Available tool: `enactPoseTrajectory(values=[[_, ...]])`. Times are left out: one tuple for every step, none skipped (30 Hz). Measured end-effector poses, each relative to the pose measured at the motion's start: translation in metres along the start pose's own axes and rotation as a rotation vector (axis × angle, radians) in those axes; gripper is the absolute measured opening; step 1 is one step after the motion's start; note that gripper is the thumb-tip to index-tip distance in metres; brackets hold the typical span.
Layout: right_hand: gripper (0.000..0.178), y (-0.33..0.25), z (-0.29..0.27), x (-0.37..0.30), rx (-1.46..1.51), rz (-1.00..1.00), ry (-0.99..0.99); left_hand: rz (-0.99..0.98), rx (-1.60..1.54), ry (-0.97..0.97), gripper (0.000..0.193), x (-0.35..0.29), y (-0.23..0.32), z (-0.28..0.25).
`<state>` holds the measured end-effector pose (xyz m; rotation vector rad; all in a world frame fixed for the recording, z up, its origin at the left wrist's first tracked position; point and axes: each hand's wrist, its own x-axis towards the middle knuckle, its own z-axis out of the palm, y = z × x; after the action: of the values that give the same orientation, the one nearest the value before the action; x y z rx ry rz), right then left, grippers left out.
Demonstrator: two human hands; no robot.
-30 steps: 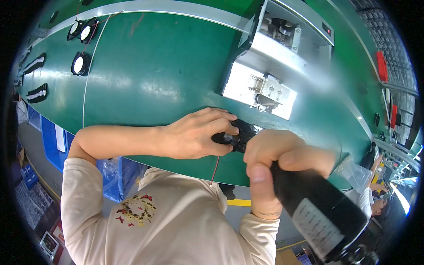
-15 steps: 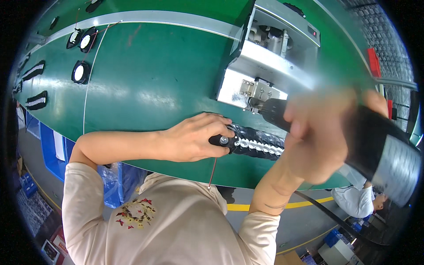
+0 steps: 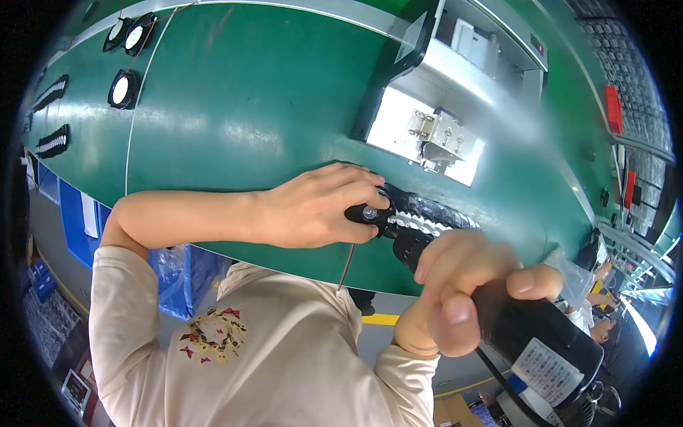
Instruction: Assemble electronic components and LED strips together using an electric screwdriver on an assembly line.
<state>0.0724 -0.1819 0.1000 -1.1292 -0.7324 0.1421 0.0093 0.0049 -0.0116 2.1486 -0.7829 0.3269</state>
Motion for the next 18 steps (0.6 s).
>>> enactPoseTrajectory(values=[[0.053,-0.001,0.001,-0.003,-0.006,0.004,0.016,0.006,-0.009,-0.006,0.015,0.001,0.001,-0.001],[0.052,-0.003,0.0,-0.006,-0.024,0.027,0.006,0.012,-0.018,-0.013,0.015,0.002,0.001,-0.001],[0.049,0.001,0.0,-0.005,-0.05,-0.018,-0.048,0.005,-0.01,-0.012,0.015,0.001,0.001,-0.001],[0.046,0.006,0.003,-0.005,-0.076,-0.063,-0.101,0.001,-0.015,0.001,0.016,0.0,0.001,-0.001],[0.044,0.01,0.006,-0.004,-0.101,-0.109,-0.154,-0.003,-0.02,0.014,0.017,-0.001,0.002,0.0],[0.042,0.009,0.012,-0.007,-0.141,-0.125,-0.134,0.0,-0.032,0.022,0.018,0.0,0.002,0.0],[0.042,0.006,0.008,-0.006,-0.153,-0.126,-0.228,0.002,-0.047,0.018,0.019,0.0,0.002,-0.001],[0.042,0.006,0.008,-0.007,-0.161,-0.138,-0.262,0.003,-0.061,0.014,0.021,0.001,0.002,-0.004],[0.041,0.006,0.007,-0.008,-0.17,-0.15,-0.296,0.004,-0.077,0.01,0.022,0.001,0.003,-0.006],[0.041,0.006,0.009,-0.009,-0.194,-0.149,-0.291,-0.008,-0.096,-0.006,0.023,0.002,0.004,-0.008],[0.041,0.006,0.012,-0.011,-0.218,-0.148,-0.285,-0.02,-0.115,-0.023,0.024,0.002,0.005,-0.01],[0.04,0.005,0.014,-0.011,-0.243,-0.151,-0.28,-0.031,-0.131,-0.04,0.025,0.003,0.006,-0.011],[0.04,0.005,0.014,-0.011,-0.233,-0.125,-0.291,-0.055,-0.157,-0.032,0.024,0.003,0.006,-0.011],[0.04,0.006,0.012,-0.009,-0.223,-0.1,-0.302,-0.079,-0.182,-0.024,0.024,0.003,0.006,-0.011],[0.04,0.005,0.011,-0.006,-0.218,-0.081,-0.314,-0.095,-0.205,-0.016,0.024,0.005,0.007,-0.012],[0.041,0.006,0.009,-0.003,-0.193,-0.074,-0.333,-0.102,-0.2,-0.017,0.024,0.005,0.008,-0.012],[0.042,0.006,0.009,-0.004,-0.172,-0.091,-0.276,-0.11,-0.195,-0.018,0.025,0.005,0.009,-0.013],[0.042,0.008,0.009,-0.007,-0.145,-0.107,-0.22,-0.123,-0.188,-0.018,0.025,0.004,0.009,-0.013]])
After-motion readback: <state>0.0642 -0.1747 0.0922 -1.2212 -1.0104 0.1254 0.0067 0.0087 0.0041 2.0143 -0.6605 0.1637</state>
